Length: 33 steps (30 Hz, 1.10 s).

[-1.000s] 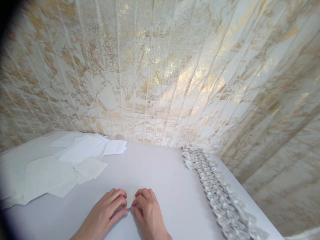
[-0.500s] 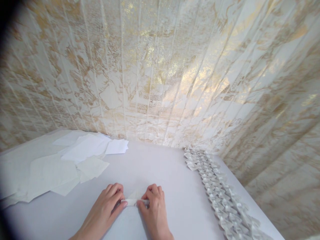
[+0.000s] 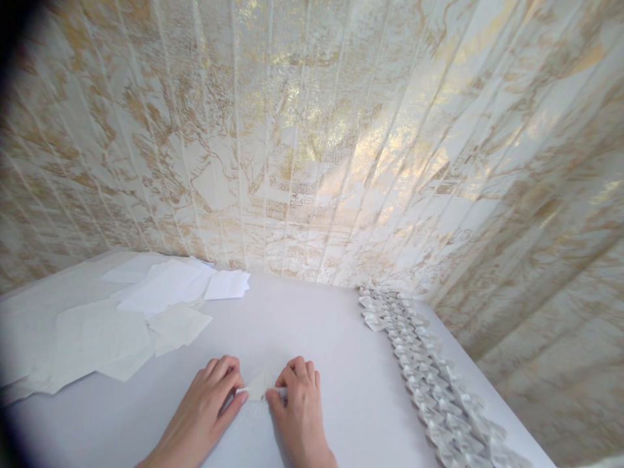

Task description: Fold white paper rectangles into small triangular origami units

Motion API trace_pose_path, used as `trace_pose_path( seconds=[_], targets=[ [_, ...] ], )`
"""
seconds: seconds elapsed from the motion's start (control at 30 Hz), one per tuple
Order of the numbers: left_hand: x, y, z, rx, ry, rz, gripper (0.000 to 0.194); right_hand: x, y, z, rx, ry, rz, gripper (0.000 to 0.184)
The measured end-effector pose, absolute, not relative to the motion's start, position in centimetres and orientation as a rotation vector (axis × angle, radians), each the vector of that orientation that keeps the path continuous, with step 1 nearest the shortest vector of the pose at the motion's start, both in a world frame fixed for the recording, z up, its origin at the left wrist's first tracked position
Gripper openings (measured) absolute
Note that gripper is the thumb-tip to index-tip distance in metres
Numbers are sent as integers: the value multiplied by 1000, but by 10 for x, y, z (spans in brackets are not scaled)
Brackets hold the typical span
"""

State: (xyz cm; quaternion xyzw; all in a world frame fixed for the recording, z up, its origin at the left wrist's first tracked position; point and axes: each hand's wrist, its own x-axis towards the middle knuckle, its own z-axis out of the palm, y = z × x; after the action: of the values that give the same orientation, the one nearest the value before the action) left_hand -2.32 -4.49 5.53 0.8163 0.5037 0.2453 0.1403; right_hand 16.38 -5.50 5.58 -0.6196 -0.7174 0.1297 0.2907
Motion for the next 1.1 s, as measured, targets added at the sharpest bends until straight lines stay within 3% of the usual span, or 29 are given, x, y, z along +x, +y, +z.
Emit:
trace_pose_path(
  seconds=[0.4, 0.63, 0.8, 1.1],
  targets=[
    [-19, -45, 56, 2346, 1549, 699, 12, 163, -57, 57, -1631, -1938, 328, 21],
    [-21, -46, 54, 2322, 1521, 754, 10, 160, -60, 63, -1293, -2195, 298, 43],
    [-20, -46, 54, 2299, 1523, 770, 11, 163, -61, 65, -1241, -2314, 219, 37],
    [-20, -46, 54, 2259, 1517, 798, 13, 171, -65, 68, -1263, -2320, 163, 45]
  ],
)
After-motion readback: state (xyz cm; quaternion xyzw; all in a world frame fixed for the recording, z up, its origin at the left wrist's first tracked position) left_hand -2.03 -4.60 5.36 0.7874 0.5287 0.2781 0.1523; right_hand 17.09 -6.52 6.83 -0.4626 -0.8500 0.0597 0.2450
